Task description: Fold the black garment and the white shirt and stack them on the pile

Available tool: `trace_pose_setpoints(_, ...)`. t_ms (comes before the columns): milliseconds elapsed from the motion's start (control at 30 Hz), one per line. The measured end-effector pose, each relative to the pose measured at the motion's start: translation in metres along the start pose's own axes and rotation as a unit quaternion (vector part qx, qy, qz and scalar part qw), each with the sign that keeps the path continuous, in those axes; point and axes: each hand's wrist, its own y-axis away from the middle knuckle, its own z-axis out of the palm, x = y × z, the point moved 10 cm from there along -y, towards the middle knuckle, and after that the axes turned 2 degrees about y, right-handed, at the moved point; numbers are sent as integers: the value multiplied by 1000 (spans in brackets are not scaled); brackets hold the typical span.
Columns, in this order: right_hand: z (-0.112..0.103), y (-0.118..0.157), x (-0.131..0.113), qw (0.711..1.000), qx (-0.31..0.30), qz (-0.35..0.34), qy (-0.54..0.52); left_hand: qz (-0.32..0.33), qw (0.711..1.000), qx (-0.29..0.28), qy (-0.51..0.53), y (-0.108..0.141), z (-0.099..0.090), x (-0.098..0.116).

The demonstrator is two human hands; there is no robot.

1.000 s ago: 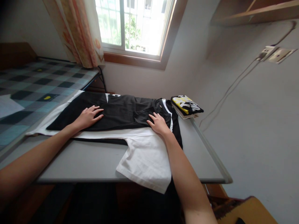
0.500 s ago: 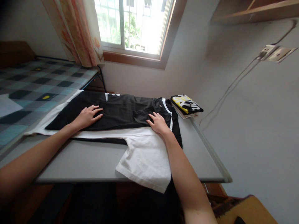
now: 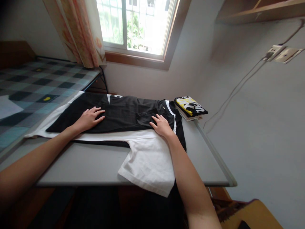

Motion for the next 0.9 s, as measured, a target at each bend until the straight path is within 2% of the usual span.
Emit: trace_pose_setpoints(900, 0, 0, -1, 1000, 1, -1, 2, -1, 1000, 1, 1, 0, 1, -1)
